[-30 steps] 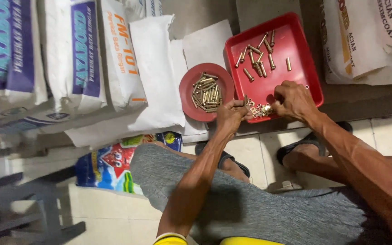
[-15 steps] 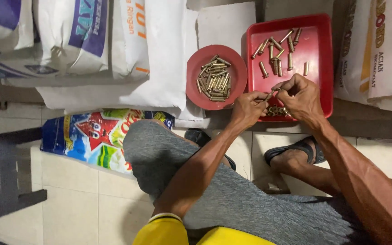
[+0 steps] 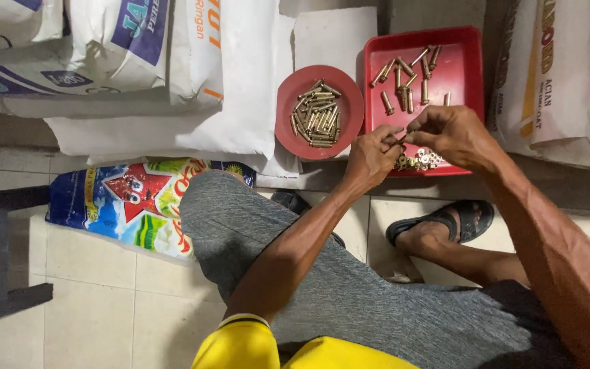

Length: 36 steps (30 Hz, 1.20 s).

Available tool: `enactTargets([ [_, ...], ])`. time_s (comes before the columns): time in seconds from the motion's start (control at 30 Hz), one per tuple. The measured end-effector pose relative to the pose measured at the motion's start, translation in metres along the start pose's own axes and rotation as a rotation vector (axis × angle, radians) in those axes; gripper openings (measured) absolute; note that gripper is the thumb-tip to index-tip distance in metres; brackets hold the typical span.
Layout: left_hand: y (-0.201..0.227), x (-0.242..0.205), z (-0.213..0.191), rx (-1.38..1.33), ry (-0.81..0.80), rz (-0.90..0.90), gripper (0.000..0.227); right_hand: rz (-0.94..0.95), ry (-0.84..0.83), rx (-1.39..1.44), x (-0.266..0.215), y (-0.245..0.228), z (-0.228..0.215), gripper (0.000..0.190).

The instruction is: Assembling small metal pins and washers by hand in a storage area.

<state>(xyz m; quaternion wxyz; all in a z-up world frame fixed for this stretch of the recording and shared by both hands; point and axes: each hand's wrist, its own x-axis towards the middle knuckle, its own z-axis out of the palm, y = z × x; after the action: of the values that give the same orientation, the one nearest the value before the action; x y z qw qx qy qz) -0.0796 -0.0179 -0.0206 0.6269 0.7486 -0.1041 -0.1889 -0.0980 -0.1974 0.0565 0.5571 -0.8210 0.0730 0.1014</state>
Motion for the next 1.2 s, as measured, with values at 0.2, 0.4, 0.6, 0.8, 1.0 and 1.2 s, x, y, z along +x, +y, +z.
enactTargets([
  [0.2, -0.012, 0.005, -0.004, -0.378, 0.043, -0.148, 0.028, -0.022, 0.230, -0.456, 0.012, 0.121, 0.016, 0.018],
  [0.4, -0.031, 0.006, -0.006, -0.357, 0.047, -0.138, 0.030, -0.003, 0.230, -0.730, 0.023, 0.205, 0.023, 0.028],
  [0.6, -0.047, 0.018, -0.001, -0.440, 0.037, -0.136, 0.025, 0.009, 0.185, -0.764, 0.039, 0.218, 0.020, 0.019],
  [0.8, -0.017, 0.013, -0.005, -0.443, 0.034, -0.200, 0.025, -0.110, 0.274, -0.350, 0.027, 0.185, 0.028, 0.020],
  [1.0, -0.066, 0.031, 0.014, -0.009, -0.030, -0.121, 0.018, -0.165, 0.161, -0.110, 0.013, 0.075, 0.015, 0.023],
  [1.2, -0.053, 0.019, 0.011, 0.079, -0.050, -0.001, 0.022, -0.167, 0.107, -0.130, 0.003, 0.069, 0.011, 0.019],
])
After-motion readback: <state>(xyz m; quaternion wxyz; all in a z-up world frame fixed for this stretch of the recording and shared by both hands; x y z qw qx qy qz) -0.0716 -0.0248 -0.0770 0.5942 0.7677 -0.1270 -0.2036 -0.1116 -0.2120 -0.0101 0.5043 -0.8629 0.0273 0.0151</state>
